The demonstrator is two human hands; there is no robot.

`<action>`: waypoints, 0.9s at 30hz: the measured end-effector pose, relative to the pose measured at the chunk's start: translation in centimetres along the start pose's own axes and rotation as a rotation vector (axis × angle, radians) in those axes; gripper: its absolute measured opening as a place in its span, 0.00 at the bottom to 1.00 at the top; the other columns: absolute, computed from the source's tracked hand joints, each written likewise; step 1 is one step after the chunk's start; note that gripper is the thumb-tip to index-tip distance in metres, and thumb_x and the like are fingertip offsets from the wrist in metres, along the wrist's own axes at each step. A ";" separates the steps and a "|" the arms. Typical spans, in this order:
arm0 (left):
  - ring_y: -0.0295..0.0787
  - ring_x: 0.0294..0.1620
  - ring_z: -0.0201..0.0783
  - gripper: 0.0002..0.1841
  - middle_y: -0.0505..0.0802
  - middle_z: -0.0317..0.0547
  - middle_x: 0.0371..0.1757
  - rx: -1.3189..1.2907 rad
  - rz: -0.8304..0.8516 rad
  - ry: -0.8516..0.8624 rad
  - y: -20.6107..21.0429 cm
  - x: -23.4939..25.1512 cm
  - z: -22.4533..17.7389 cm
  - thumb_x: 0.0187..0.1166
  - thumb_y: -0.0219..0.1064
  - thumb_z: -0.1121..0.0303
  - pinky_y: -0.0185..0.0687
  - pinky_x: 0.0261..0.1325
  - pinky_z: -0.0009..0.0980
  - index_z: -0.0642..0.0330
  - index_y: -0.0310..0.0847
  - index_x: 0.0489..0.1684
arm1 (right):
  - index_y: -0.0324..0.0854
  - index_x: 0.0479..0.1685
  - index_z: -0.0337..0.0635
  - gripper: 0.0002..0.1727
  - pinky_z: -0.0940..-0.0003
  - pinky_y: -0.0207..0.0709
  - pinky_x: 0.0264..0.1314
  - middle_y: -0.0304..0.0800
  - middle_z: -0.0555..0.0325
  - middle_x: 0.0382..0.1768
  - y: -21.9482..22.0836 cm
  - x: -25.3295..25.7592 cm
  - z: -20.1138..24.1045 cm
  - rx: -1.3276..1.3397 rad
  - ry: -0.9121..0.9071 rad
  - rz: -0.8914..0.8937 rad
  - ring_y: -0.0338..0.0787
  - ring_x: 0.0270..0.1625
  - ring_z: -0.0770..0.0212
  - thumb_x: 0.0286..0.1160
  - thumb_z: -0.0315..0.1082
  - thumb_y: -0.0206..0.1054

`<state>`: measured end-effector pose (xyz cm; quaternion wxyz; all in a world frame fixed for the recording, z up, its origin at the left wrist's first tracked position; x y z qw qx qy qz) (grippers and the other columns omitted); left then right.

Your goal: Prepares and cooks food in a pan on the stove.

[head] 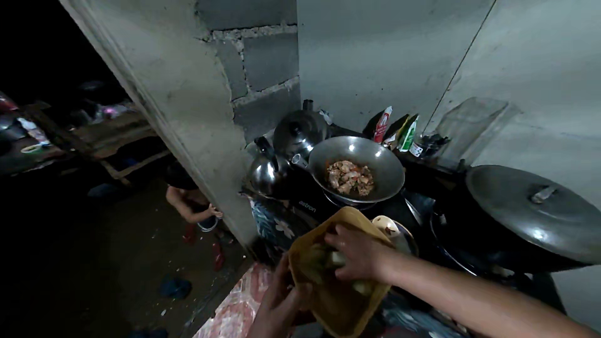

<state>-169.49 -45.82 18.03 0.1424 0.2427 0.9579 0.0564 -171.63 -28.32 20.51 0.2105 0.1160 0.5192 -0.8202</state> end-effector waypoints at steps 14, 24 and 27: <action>0.93 0.57 0.46 0.36 0.88 0.48 0.64 0.005 0.087 -0.134 -1.0 3.9 0.3 0.78 0.62 0.60 0.95 0.48 0.49 0.55 0.54 0.88 | 0.80 0.69 0.39 0.23 0.72 0.85 0.51 0.90 0.56 0.55 -3.8 0.7 -4.0 0.680 -0.188 -0.192 0.89 0.48 0.70 0.73 0.29 0.72; 0.94 0.55 0.49 0.34 0.90 0.52 0.62 -0.069 0.071 -0.098 1.3 5.4 -0.5 0.81 0.61 0.58 0.95 0.47 0.48 0.52 0.54 0.88 | 0.79 0.66 0.47 0.15 0.80 0.72 0.18 0.87 0.61 0.35 -17.0 2.1 -8.5 0.880 -0.135 -0.553 0.77 0.20 0.74 0.84 0.35 0.63; 0.93 0.57 0.52 0.36 0.88 0.53 0.65 -0.084 0.024 -0.089 0.9 4.8 0.0 0.80 0.62 0.58 0.95 0.48 0.50 0.52 0.53 0.89 | 0.80 0.68 0.41 0.21 0.56 0.84 0.43 0.89 0.47 0.49 -19.0 6.2 -12.5 0.635 -0.004 -0.687 0.88 0.41 0.56 0.79 0.39 0.71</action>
Point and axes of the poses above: each hand's wrist, its own x-axis towards the middle knuckle, its own y-axis out of the palm, z = x × y, the point moved 7 cm from there along x, towards the middle knuckle
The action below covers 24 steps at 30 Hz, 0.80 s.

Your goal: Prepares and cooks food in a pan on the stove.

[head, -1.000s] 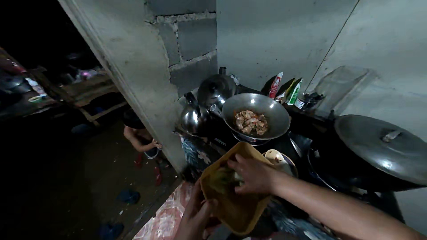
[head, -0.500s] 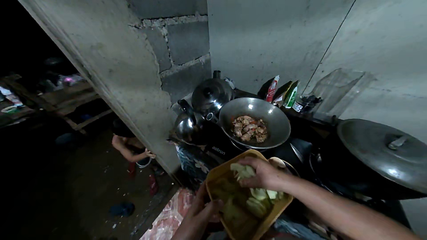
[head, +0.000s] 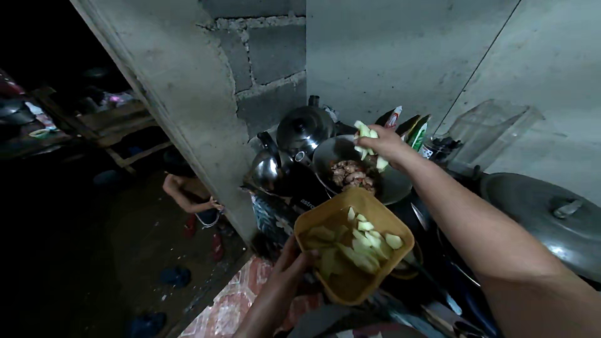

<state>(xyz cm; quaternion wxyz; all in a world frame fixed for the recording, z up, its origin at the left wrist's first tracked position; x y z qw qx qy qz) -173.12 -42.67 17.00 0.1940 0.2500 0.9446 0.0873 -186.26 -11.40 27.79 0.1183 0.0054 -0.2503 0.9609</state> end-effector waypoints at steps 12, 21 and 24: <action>0.93 0.56 0.50 0.37 0.88 0.53 0.64 -0.021 -0.175 0.043 -2.3 -2.0 0.7 0.79 0.62 0.61 0.95 0.46 0.48 0.51 0.51 0.90 | 0.86 0.55 0.37 0.14 0.48 0.87 0.53 0.92 0.46 0.45 2.6 -2.5 3.0 -0.352 -0.178 0.300 0.92 0.45 0.52 0.85 0.38 0.66; 0.91 0.60 0.47 0.40 0.85 0.50 0.68 0.025 -0.069 0.080 -0.7 -1.3 0.6 0.78 0.66 0.60 0.94 0.50 0.47 0.51 0.48 0.92 | 0.78 0.73 0.34 0.31 0.34 0.68 0.76 0.79 0.29 0.68 14.7 -14.6 2.9 -0.695 -0.321 0.731 0.75 0.75 0.29 0.88 0.54 0.59; 0.92 0.59 0.48 0.39 0.87 0.50 0.67 0.032 -0.069 0.063 -0.5 -0.9 0.8 0.78 0.65 0.59 0.95 0.49 0.48 0.51 0.51 0.91 | 0.82 0.72 0.41 0.22 0.34 0.72 0.70 0.79 0.33 0.66 16.3 -17.1 3.7 -0.570 -0.503 0.804 0.75 0.73 0.31 0.80 0.34 0.66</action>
Point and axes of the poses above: each hand's wrist, its own x-axis towards the middle knuckle, its own y-axis out of the palm, z = x × y, the point moved 7 cm from there along x, towards the middle knuckle
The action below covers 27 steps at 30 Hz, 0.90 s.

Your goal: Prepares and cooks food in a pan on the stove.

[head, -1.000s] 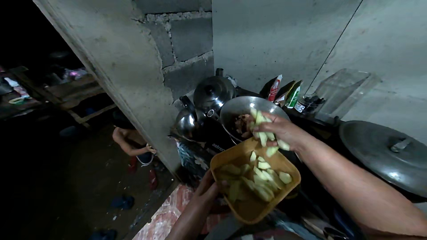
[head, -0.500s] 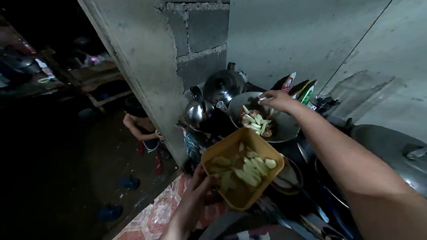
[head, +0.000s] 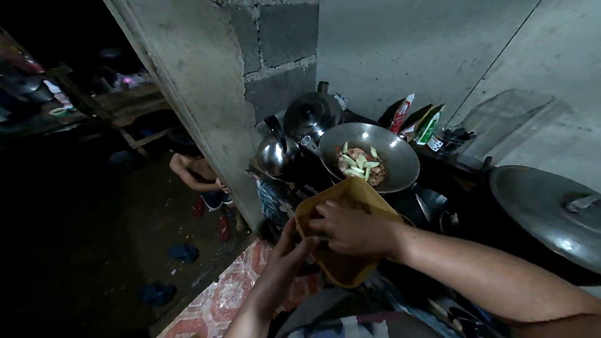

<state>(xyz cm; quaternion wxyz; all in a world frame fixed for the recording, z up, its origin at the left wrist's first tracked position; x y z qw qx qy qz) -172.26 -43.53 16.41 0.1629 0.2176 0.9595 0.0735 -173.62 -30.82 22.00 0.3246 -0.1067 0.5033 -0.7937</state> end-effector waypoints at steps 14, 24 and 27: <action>0.92 0.57 0.52 0.36 0.85 0.56 0.67 0.021 -0.128 -0.027 -0.9 -0.7 0.4 0.83 0.60 0.59 0.93 0.46 0.52 0.52 0.49 0.92 | 0.66 0.82 0.32 0.43 0.26 0.70 0.71 0.66 0.26 0.80 1.4 -1.9 -4.1 -0.163 0.415 0.180 0.73 0.75 0.22 0.81 0.61 0.63; 0.93 0.49 0.41 0.31 0.90 0.49 0.58 0.128 -0.013 -0.138 -0.3 -2.0 3.9 0.87 0.54 0.51 0.92 0.43 0.41 0.53 0.57 0.87 | 0.62 0.82 0.32 0.47 0.33 0.77 0.66 0.74 0.30 0.74 7.8 -7.5 -1.6 0.125 0.494 0.406 0.83 0.68 0.31 0.81 0.67 0.59; 0.93 0.50 0.40 0.31 0.89 0.49 0.58 0.111 0.009 -0.140 0.2 -2.1 3.9 0.87 0.54 0.53 0.93 0.45 0.41 0.54 0.56 0.87 | 0.63 0.83 0.26 0.49 0.33 0.70 0.76 0.71 0.28 0.77 7.4 -7.5 -0.5 0.263 0.386 0.376 0.78 0.77 0.32 0.83 0.67 0.55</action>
Point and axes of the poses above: each hand's wrist, its own x-axis towards the middle knuckle, its own y-axis out of the palm, z = x × y, the point moved 7 cm from there along x, towards the middle knuckle
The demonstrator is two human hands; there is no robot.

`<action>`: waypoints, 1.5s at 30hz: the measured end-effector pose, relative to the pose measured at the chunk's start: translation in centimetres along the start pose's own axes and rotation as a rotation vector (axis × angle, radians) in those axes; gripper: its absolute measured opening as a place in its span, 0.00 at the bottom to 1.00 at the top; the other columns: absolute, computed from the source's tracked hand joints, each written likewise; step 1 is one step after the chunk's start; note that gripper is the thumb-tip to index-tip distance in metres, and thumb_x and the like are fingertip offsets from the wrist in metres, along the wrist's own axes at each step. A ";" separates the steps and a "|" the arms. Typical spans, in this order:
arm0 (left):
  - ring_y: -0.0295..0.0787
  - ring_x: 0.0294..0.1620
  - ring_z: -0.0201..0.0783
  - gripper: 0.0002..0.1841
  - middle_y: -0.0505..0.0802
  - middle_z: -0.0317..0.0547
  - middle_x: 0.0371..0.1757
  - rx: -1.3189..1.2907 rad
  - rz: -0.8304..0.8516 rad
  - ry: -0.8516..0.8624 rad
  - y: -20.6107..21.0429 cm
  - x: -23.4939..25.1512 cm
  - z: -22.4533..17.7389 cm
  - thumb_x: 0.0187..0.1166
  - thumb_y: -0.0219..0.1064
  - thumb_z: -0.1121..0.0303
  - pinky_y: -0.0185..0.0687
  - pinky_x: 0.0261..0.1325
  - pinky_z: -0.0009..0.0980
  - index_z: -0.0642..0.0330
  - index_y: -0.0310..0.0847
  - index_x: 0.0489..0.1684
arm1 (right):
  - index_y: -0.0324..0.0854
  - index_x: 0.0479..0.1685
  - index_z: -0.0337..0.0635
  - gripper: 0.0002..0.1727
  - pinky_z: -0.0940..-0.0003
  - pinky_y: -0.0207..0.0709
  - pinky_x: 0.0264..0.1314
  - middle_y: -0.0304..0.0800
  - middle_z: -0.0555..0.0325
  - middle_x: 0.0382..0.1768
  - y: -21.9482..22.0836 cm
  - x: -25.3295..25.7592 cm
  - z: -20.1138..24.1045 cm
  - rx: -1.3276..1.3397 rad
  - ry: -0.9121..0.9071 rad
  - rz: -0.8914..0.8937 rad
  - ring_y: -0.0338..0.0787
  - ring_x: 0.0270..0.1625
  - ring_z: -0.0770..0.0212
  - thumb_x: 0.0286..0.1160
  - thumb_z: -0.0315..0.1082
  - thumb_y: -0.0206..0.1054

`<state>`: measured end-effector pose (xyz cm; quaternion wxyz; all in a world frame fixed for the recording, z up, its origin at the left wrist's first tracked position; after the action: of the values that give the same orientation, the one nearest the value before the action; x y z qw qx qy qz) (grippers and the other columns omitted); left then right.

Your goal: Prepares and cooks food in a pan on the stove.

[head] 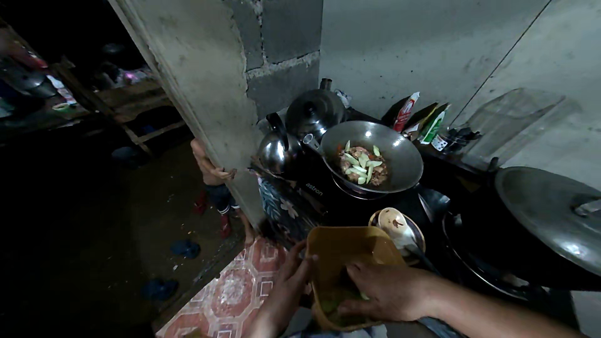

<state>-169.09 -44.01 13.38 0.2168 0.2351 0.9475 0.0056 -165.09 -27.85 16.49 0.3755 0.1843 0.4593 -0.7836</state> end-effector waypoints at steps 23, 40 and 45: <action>0.92 0.57 0.48 0.39 0.86 0.54 0.66 -0.007 -0.063 0.033 -0.1 -0.5 -0.6 0.81 0.63 0.49 0.93 0.47 0.51 0.52 0.51 0.91 | 0.77 0.70 0.34 0.21 0.63 0.83 0.54 0.88 0.50 0.51 -1.3 2.6 -0.1 0.690 -0.218 -0.127 0.87 0.46 0.66 0.78 0.30 0.67; 0.93 0.55 0.46 0.40 0.87 0.51 0.65 -0.128 -0.118 0.105 -1.4 -0.3 -1.2 0.79 0.61 0.45 0.94 0.46 0.44 0.49 0.52 0.91 | 0.73 0.77 0.38 0.27 0.36 0.78 0.65 0.78 0.36 0.72 -26.5 0.5 -13.8 0.623 0.158 -0.955 0.82 0.68 0.38 0.83 0.42 0.68; 0.93 0.53 0.45 0.37 0.87 0.50 0.64 -0.168 -0.189 0.146 -2.7 -0.5 -1.1 0.81 0.61 0.48 0.95 0.44 0.44 0.50 0.55 0.89 | 0.75 0.76 0.38 0.25 0.34 0.74 0.72 0.77 0.40 0.76 -27.5 -0.6 -11.4 0.566 0.118 -0.976 0.79 0.75 0.39 0.88 0.42 0.63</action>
<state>-170.33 -46.55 14.25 0.1658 0.1248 0.9748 0.0814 -186.18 -9.68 27.07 -0.1206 0.0877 0.2834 -0.9473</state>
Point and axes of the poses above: each hand's wrist, its own x-axis towards the middle knuckle, its own y-axis out of the palm, z = x × y, the point moved 7 cm from there along x, towards the middle knuckle
